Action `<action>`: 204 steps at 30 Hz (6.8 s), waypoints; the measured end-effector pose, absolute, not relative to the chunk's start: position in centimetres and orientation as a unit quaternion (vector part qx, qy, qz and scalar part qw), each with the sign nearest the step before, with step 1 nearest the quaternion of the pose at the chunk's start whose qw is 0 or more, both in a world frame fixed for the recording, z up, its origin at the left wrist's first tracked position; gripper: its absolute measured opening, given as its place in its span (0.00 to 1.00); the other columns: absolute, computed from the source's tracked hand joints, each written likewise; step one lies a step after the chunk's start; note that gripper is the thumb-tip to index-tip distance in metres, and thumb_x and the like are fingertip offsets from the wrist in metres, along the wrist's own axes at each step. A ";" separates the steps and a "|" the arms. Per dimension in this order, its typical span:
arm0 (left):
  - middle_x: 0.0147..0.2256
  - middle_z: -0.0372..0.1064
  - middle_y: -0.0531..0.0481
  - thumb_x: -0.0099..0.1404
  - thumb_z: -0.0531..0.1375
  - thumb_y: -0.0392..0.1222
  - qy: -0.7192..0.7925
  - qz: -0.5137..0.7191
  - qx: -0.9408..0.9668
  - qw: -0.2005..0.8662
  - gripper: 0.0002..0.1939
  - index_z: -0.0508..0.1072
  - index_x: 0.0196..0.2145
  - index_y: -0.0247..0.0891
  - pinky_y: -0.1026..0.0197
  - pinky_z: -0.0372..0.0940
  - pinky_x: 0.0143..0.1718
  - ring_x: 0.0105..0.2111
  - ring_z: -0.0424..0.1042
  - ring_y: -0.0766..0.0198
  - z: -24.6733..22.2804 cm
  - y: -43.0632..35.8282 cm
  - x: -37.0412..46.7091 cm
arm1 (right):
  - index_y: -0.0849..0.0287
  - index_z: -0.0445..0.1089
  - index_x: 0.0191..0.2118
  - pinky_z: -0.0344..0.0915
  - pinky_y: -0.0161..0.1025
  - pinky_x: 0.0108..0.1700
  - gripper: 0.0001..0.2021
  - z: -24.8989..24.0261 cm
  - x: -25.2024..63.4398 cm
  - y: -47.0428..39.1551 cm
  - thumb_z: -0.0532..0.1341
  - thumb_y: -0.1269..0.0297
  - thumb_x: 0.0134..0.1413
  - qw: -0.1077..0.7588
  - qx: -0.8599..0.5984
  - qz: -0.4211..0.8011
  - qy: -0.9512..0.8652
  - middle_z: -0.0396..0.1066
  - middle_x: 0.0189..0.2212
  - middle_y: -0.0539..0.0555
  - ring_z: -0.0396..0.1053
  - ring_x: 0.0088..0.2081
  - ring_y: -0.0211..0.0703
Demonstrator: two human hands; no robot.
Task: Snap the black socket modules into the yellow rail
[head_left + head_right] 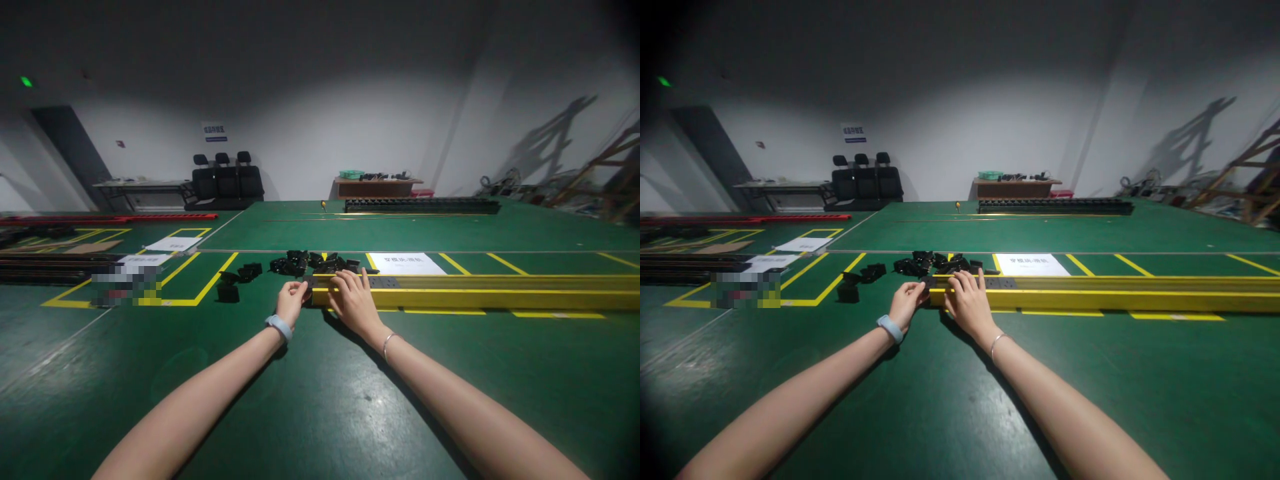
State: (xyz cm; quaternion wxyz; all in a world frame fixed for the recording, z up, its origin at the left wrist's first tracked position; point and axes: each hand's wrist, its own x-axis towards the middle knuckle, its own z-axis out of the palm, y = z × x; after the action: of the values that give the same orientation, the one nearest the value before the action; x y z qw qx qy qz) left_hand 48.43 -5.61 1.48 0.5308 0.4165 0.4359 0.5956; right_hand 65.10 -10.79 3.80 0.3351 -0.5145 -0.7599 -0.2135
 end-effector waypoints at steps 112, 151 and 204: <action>0.25 0.60 0.56 0.54 0.60 0.55 0.426 0.388 0.770 0.273 0.17 0.63 0.26 0.38 0.66 0.53 0.28 0.26 0.59 0.68 2.7 -2.4 39.4 | 0.62 0.50 0.58 0.35 0.65 0.55 0.45 5.1 70.3 -7.6 0.56 0.35 0.39 0.250 -0.777 -0.043 -0.577 0.63 0.48 0.67 0.56 0.54 0.63; 0.50 0.68 0.40 0.62 0.55 0.48 0.544 0.526 0.567 0.325 0.21 0.69 0.49 0.35 0.56 0.60 0.52 0.50 0.68 0.56 0.8 -3.0 42.8 | 0.61 0.49 0.57 0.32 0.63 0.57 0.39 5.1 70.0 -7.9 0.58 0.47 0.41 0.294 -0.766 -0.039 -0.570 0.66 0.47 0.63 0.59 0.53 0.58; 0.48 0.70 0.40 0.58 0.54 0.40 0.542 0.547 0.568 0.292 0.18 0.75 0.43 0.32 0.56 0.59 0.53 0.49 0.68 0.55 1.2 -3.5 42.4 | 0.61 0.56 0.54 0.55 0.48 0.46 0.33 6.3 76.7 -8.9 0.59 0.49 0.43 0.226 -0.778 -0.020 -0.585 0.70 0.40 0.61 0.65 0.45 0.58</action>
State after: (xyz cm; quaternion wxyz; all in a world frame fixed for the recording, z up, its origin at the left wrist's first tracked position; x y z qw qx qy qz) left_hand 42.40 -3.51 1.22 0.2917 0.5676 0.5422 0.5465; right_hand 76.68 -8.89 6.30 0.2264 -0.7783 -0.5852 -0.0201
